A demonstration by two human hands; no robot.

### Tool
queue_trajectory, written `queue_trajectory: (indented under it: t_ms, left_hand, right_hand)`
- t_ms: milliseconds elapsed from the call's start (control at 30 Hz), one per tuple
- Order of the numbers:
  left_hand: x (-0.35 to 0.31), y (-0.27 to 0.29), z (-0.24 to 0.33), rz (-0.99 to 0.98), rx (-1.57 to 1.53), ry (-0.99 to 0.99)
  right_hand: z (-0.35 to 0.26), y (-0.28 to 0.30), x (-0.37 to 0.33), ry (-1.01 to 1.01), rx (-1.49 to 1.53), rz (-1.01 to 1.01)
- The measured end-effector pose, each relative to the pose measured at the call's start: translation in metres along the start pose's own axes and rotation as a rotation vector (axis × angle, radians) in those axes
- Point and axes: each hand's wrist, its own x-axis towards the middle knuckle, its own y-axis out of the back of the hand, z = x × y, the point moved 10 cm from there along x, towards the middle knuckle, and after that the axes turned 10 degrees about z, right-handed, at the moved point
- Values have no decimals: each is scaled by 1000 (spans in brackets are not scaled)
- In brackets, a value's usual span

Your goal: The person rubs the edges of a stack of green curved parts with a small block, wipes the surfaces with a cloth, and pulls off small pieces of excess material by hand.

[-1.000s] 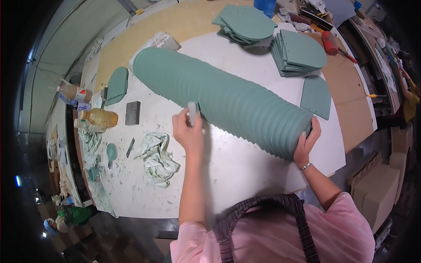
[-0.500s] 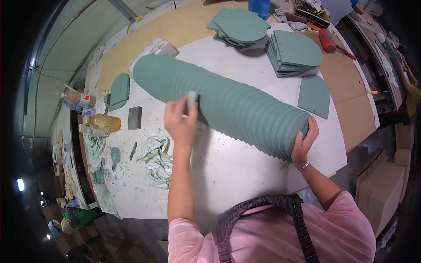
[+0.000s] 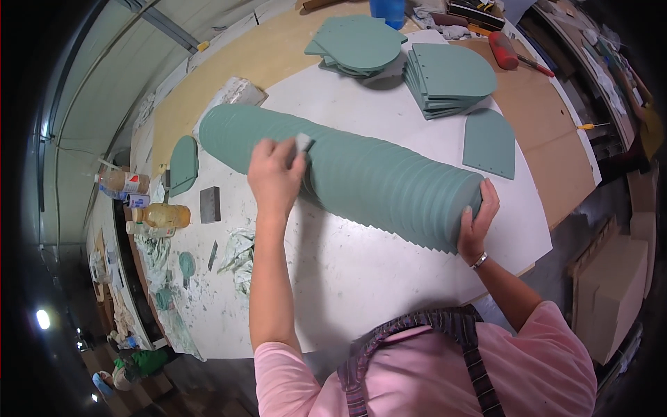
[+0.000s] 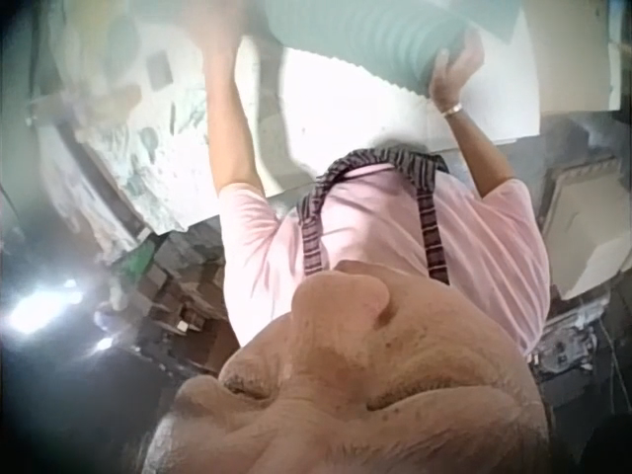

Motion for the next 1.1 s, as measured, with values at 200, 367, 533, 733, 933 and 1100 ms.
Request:
queue_trajectory:
  t_ms: [200,367,533,733,933,1100]
  left_hand:
    - [17,-12,2,-103,91,-57]
    - [26,-22,0,-145,121,-16]
    - [24,-35,8,-255,89,-34]
    - [34,-39,13,-231,185,-151]
    - [49,-46,5,-257,281,-155]
    - [55,-51,4,-279,309,-134]
  right_hand:
    - [-2,-2,0,-5,4,-6]
    - [-3,-2,1,10,6,1]
    - [-1,-1,1,4,4,6]
    - [-3,0,2,14,9,2]
    - [-2,-1,0,15,19,13]
    - [-5,0,2,25,16,17]
